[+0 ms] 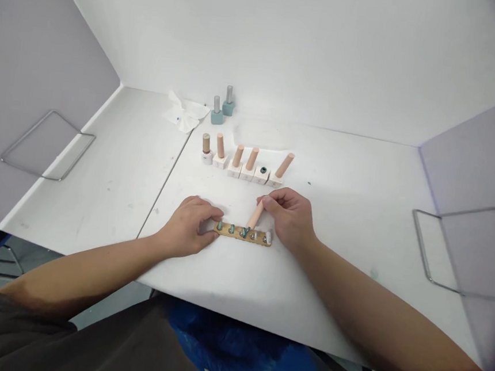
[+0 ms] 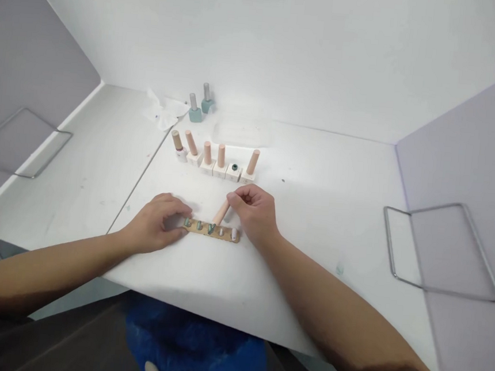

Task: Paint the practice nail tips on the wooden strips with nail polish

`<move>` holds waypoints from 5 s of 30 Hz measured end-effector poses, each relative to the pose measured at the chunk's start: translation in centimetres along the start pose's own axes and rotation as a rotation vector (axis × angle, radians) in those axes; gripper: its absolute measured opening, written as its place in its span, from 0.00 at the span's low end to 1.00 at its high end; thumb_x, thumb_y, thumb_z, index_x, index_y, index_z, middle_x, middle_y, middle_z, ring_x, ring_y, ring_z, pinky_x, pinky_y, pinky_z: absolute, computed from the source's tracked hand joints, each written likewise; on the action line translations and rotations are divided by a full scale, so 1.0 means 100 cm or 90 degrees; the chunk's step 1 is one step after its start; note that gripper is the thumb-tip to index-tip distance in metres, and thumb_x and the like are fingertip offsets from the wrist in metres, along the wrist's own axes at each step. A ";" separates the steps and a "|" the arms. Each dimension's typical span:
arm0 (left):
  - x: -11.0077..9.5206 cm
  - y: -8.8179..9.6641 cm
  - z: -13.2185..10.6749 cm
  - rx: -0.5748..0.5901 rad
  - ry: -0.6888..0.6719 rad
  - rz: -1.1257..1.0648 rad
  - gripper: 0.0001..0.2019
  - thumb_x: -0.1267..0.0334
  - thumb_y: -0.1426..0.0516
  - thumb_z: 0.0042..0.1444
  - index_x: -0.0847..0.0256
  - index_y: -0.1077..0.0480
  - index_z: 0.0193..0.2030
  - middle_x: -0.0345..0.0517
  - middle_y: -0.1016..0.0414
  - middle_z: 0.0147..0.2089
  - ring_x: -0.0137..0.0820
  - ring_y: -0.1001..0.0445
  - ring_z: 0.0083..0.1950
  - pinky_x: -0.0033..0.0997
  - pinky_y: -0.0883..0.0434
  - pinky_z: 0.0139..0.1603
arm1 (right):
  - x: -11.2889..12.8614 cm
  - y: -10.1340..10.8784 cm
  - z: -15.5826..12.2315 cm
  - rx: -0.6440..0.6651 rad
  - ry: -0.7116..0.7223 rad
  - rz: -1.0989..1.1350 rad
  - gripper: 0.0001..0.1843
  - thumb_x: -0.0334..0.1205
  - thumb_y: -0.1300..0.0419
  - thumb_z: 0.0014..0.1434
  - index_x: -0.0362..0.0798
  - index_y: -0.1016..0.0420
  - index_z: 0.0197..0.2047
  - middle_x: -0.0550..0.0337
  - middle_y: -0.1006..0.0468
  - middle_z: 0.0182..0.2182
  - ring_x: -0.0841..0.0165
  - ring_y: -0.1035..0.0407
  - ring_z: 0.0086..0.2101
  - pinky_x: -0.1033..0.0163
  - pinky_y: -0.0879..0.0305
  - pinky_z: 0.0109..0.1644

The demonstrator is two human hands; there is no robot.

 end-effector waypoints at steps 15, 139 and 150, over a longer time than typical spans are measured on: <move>0.001 0.000 0.001 -0.008 -0.021 -0.002 0.13 0.69 0.42 0.47 0.57 0.32 0.42 0.43 0.24 0.37 0.37 0.28 0.41 0.44 0.33 0.49 | 0.005 -0.004 0.001 -0.067 0.016 -0.044 0.10 0.44 0.35 0.49 0.47 0.28 0.25 0.60 0.26 0.23 0.70 0.31 0.27 0.61 0.31 0.33; 0.002 0.001 0.003 -0.004 -0.028 -0.031 0.13 0.71 0.42 0.47 0.58 0.33 0.42 0.46 0.25 0.37 0.40 0.29 0.42 0.50 0.34 0.51 | 0.004 -0.003 0.002 -0.088 -0.037 -0.083 0.09 0.42 0.37 0.50 0.47 0.29 0.25 0.59 0.24 0.26 0.69 0.30 0.29 0.62 0.35 0.32; 0.002 0.001 0.003 -0.013 -0.031 -0.039 0.14 0.72 0.42 0.46 0.58 0.33 0.42 0.46 0.25 0.37 0.39 0.29 0.41 0.48 0.33 0.49 | 0.002 -0.001 0.003 -0.117 -0.046 -0.063 0.09 0.43 0.37 0.51 0.47 0.29 0.26 0.58 0.24 0.26 0.69 0.30 0.29 0.61 0.33 0.34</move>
Point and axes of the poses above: each hand's wrist, its own z-axis towards the middle knuckle, its own y-axis out of the back of the hand, x = y × z, the point moved 3 cm from there along z, towards the middle knuckle
